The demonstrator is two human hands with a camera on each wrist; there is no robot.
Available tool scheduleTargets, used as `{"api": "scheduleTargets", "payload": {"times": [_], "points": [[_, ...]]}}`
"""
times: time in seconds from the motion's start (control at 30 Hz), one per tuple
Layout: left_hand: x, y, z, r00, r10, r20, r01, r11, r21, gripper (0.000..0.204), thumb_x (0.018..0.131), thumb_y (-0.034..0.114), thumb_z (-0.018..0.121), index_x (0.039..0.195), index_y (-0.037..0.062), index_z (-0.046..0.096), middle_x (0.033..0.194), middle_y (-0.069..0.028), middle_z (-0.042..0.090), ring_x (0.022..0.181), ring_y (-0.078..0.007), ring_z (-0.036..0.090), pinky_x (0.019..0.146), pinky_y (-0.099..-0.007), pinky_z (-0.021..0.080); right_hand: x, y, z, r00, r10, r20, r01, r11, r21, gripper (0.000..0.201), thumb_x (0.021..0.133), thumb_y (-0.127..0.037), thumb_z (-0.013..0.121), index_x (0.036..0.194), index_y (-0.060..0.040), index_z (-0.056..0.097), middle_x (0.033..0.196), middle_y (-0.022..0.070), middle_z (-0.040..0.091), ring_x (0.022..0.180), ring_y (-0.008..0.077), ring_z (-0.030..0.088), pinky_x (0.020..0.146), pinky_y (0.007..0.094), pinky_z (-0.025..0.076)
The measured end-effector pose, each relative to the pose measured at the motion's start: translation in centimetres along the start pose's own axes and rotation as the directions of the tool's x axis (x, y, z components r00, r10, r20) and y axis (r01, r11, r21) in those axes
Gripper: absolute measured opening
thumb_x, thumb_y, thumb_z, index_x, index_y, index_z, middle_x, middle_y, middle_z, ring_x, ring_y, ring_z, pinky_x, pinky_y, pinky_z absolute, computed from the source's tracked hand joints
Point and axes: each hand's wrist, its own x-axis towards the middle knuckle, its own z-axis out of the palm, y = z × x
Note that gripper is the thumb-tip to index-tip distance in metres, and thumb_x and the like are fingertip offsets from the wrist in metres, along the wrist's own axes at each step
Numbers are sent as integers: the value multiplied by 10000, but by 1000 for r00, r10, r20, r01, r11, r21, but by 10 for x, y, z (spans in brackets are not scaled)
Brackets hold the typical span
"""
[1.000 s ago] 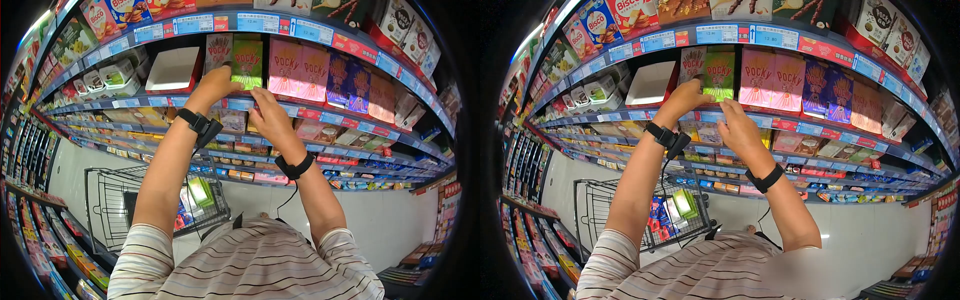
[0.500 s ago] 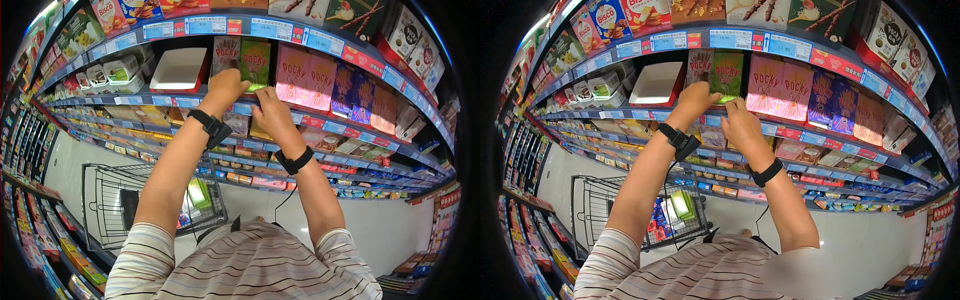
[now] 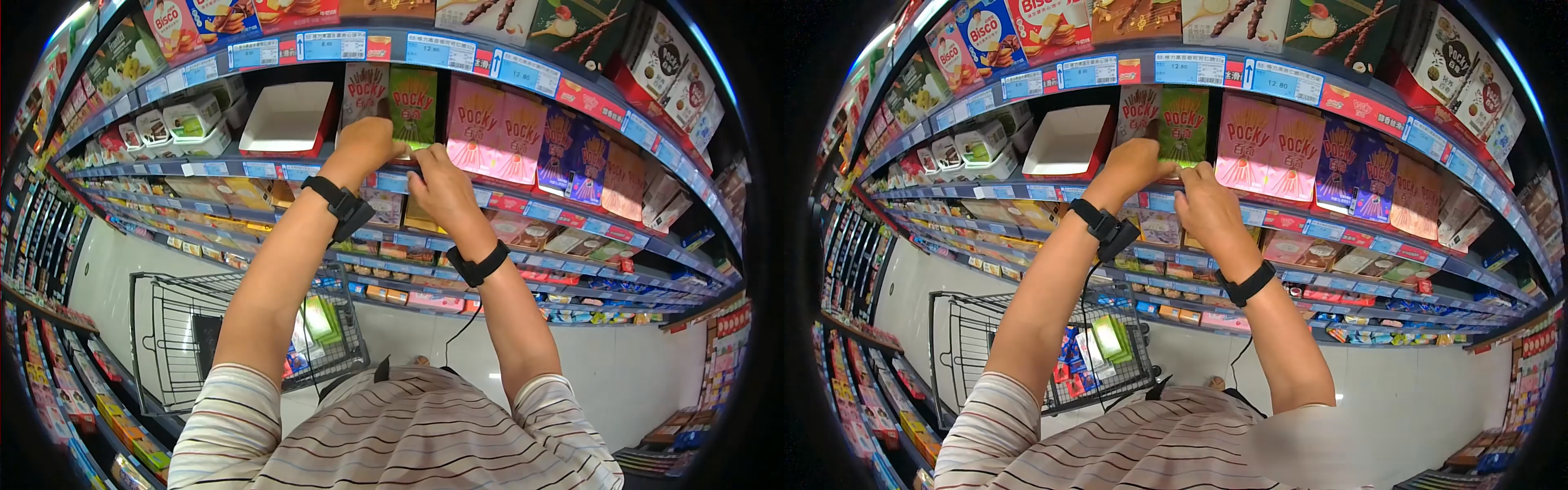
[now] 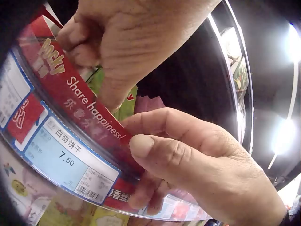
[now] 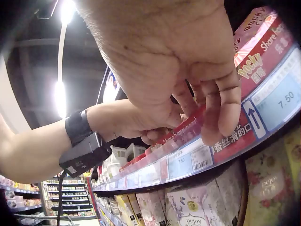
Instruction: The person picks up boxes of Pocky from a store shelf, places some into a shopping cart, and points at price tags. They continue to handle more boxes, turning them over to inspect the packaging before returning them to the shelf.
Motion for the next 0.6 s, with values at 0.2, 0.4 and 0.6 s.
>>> {"api": "scheduleTargets", "payload": {"times": [0.2, 0.4, 0.6], "points": [[4, -3, 7, 999, 18, -46, -16, 1000, 25, 488, 854, 484, 716, 896, 0, 754, 950, -231, 728, 925, -401, 708, 809, -497, 554, 1, 0, 0, 1000, 1, 1, -1, 1000, 2, 293, 901, -178, 647, 1144, -19, 615, 1090, 188, 584, 890, 434, 655, 771, 517, 548], [12, -6, 16, 998, 24, -55, -20, 997, 72, 523, 858, 524, 695, 861, 7, 768, 935, -229, 731, 908, -393, 713, 794, -492, 557, 1, 2, 2, 1000, -15, -17, 15, 1000, 3, 255, 894, -176, 656, 1091, -21, 606, 1080, 185, 583, 880, 436, 654, 759, 520, 550], [-2, -13, 12, 987, 40, -154, -43, 999, -15, 521, 862, 508, 717, 900, -11, 748, 903, -232, 722, 872, -401, 696, 774, -500, 543, -1, 0, 0, 999, -22, -29, 23, 1000, 10, 272, 894, -172, 660, 1115, -20, 612, 1086, 179, 585, 894, 428, 654, 760, 515, 554]]}}
